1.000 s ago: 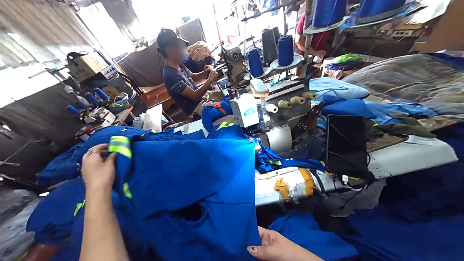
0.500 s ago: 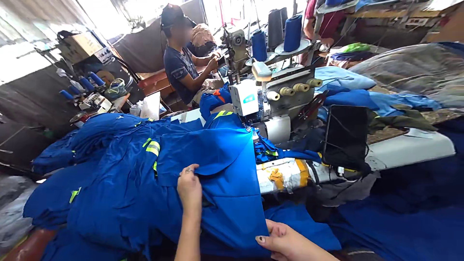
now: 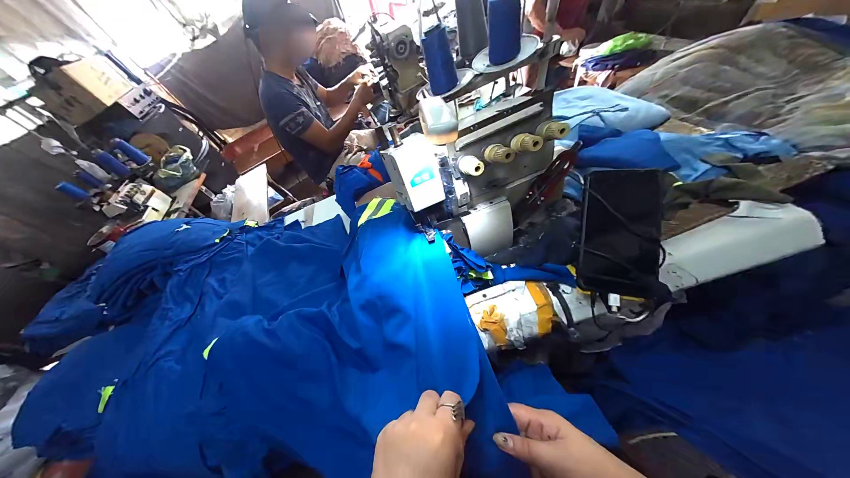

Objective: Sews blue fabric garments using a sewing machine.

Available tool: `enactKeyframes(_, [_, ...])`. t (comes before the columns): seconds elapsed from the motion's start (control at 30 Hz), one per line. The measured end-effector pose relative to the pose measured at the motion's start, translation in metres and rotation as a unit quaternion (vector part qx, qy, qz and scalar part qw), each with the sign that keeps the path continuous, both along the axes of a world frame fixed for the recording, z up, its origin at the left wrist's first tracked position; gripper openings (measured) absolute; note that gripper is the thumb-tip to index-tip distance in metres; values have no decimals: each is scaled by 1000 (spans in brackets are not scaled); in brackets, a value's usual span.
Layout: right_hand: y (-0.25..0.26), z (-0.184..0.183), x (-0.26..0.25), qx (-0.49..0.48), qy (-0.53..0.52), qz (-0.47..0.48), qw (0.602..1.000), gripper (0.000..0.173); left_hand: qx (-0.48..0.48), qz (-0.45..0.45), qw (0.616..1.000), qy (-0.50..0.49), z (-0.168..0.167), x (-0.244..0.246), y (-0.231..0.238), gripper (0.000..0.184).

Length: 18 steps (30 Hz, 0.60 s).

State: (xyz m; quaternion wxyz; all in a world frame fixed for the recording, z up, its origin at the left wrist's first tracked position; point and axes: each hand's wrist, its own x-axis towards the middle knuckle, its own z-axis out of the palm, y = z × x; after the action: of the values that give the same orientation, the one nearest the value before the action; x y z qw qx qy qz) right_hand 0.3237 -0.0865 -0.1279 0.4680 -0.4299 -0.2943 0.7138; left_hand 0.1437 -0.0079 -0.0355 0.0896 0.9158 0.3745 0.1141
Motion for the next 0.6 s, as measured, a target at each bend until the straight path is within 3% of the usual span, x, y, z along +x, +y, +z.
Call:
enactKeyframes(0.23, [42,6,9,87,-61,-97,990,16,122,48,991,-37,-15,37,30,11])
enactKeyframes(0.6, [101,23,19,91,-88,-120,985,14,194,98,976,-4,-8,74,70,7])
